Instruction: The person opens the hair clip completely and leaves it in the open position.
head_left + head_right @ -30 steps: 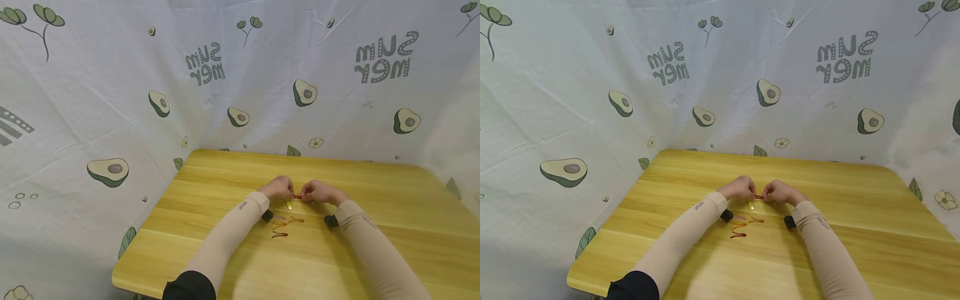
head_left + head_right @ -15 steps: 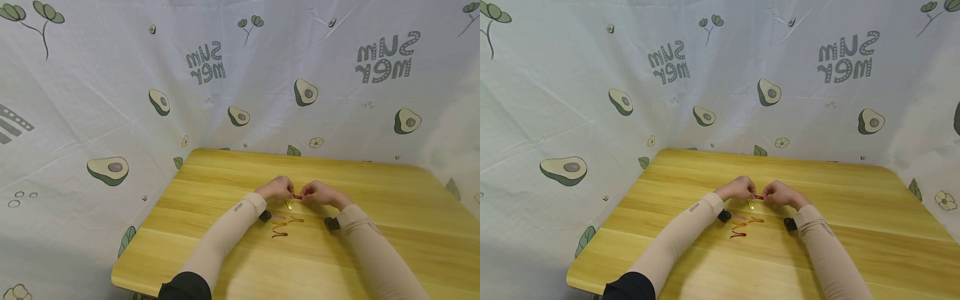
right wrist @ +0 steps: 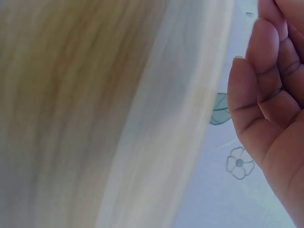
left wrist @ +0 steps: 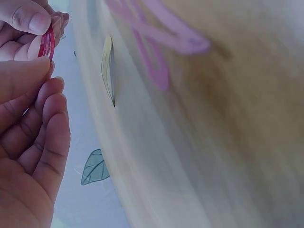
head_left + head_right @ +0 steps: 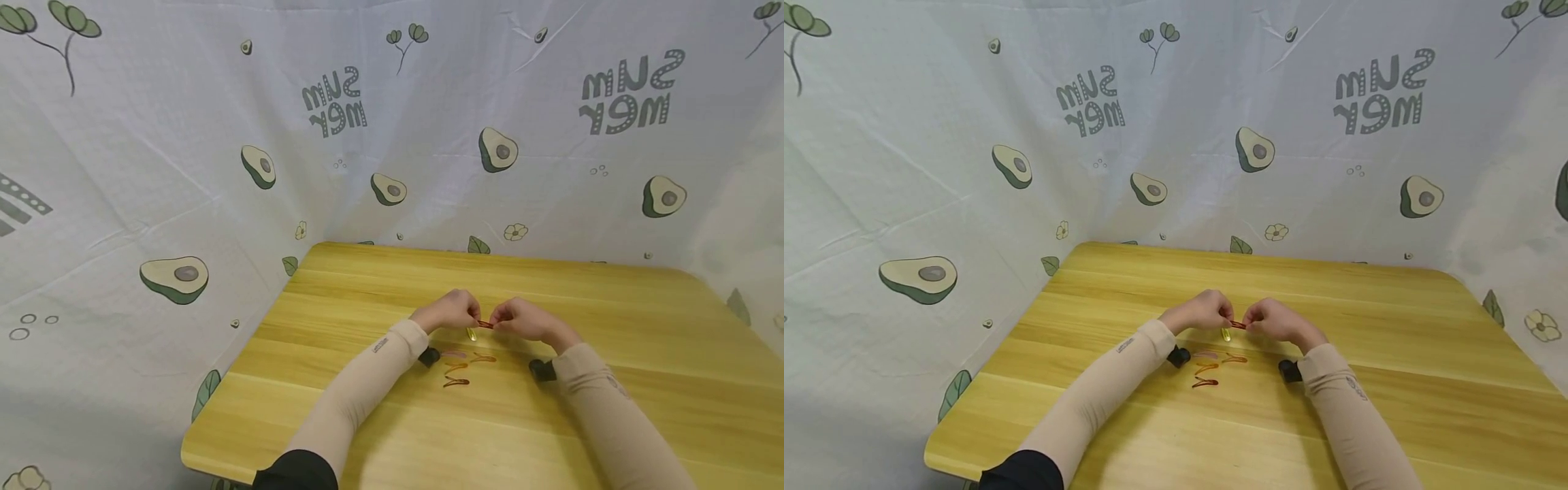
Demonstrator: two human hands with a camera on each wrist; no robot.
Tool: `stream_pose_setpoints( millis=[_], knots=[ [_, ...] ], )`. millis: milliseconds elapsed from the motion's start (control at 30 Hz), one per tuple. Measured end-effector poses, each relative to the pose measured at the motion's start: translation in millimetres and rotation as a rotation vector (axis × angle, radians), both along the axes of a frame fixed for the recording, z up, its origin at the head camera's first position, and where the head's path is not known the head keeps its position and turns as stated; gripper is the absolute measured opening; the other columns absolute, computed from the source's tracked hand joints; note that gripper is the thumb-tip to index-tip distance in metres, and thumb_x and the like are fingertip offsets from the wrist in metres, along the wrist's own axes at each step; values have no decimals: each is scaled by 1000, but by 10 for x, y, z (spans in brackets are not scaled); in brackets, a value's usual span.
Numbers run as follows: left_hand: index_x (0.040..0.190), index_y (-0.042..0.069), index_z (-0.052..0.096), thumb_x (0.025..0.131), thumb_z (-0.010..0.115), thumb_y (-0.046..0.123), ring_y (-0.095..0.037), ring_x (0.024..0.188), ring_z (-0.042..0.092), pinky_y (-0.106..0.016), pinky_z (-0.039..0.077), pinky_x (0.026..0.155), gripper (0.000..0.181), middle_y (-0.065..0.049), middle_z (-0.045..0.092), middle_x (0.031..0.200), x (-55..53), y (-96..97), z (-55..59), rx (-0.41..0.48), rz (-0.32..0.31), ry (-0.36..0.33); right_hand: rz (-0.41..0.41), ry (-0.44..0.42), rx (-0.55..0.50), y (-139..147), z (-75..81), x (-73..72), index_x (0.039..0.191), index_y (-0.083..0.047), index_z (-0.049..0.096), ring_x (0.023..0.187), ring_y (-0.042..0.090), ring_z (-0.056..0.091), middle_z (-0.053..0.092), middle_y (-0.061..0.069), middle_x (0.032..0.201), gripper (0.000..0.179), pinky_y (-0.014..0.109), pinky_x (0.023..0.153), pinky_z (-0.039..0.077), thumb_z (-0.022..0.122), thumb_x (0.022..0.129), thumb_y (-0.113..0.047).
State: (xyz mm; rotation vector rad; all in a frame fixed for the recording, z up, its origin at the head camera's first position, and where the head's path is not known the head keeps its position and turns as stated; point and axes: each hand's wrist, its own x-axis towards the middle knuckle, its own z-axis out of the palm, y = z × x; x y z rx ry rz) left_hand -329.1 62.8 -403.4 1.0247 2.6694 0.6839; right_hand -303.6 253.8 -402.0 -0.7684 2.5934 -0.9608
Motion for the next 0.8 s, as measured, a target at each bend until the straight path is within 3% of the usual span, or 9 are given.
stream_pose_setpoints(
  millis=[333,600,800],
  knots=[
    [81,8,66,84,59,13,-5,59,47,-16,40,53,9,4,59,68,95,-48,-17,33,-67,-16,4,42,-35,-17,-26,146,86,2,61,66,9,48,61,12,79,9,23,60,41,57,84,-6],
    [85,8,64,88,54,16,-7,60,46,-17,39,53,14,1,58,72,187,-88,-5,81,-75,-39,47,49,-73,9,-43,198,86,1,59,62,6,43,57,11,77,9,22,56,37,54,86,-7],
    [88,7,64,89,54,17,-6,62,46,-17,39,55,14,-6,62,80,197,-127,-24,122,-80,-31,71,62,-96,1,-2,218,87,2,58,62,5,42,56,13,76,11,22,55,37,53,88,-8]
  ],
)
